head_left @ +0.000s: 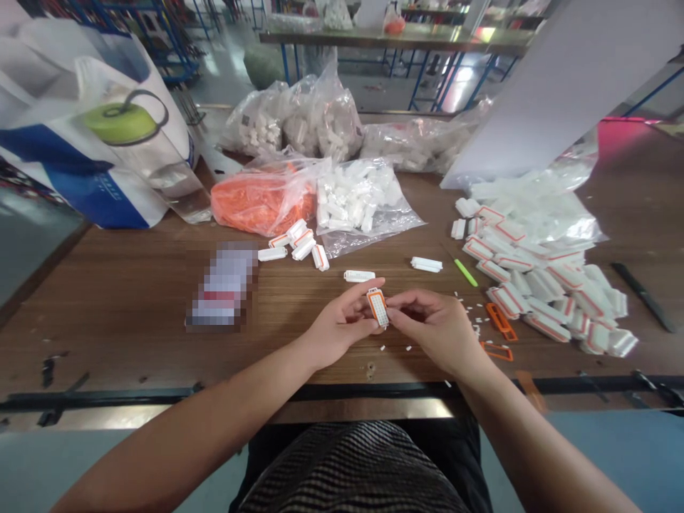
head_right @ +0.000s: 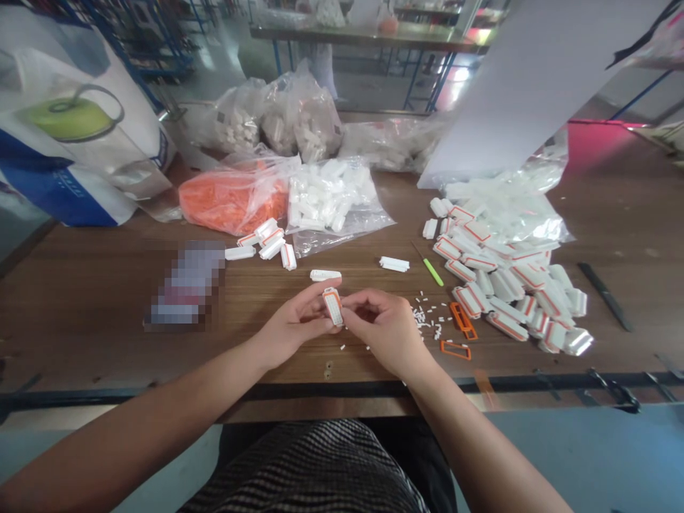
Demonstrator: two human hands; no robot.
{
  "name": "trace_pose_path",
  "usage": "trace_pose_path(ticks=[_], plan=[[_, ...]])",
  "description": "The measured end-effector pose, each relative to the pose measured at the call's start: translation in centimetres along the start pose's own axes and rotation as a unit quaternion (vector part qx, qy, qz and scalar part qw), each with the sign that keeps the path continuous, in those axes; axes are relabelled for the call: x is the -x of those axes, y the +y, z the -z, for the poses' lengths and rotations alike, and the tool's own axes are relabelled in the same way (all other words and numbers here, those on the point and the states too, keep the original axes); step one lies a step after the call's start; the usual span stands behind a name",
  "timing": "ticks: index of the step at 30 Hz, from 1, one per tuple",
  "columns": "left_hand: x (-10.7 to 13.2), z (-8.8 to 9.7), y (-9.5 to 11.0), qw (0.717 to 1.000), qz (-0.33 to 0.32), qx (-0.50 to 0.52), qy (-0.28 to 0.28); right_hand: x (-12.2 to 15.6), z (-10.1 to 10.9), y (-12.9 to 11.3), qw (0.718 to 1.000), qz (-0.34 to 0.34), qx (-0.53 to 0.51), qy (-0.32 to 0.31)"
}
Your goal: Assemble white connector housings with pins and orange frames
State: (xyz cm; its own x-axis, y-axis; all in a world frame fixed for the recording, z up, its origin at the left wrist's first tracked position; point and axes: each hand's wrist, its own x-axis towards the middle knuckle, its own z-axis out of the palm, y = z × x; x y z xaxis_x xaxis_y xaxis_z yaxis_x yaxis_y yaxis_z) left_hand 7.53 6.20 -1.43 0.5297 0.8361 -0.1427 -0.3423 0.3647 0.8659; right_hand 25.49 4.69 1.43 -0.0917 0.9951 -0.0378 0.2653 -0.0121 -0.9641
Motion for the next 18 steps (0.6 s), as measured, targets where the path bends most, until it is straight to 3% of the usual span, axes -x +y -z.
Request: trace_pose_path(ticks=[4, 13, 18], plan=[[0.05, -0.14, -0.2, 0.999, -0.008, -0.052, 0.013, -0.24, -0.13, -0.12, 1.0, -0.005, 0.02, -0.002], [0.44, -0.19, 0.04, 0.991, -0.038, -0.129, -0.014, -0.72, -0.3, -0.83, 0.999, 0.009, 0.036, 0.025], [0.24, -0.13, 0.27, 0.998, 0.015, -0.057, -0.005, -0.42, -0.71, -0.13, 0.999, 0.009, 0.024, 0.046]])
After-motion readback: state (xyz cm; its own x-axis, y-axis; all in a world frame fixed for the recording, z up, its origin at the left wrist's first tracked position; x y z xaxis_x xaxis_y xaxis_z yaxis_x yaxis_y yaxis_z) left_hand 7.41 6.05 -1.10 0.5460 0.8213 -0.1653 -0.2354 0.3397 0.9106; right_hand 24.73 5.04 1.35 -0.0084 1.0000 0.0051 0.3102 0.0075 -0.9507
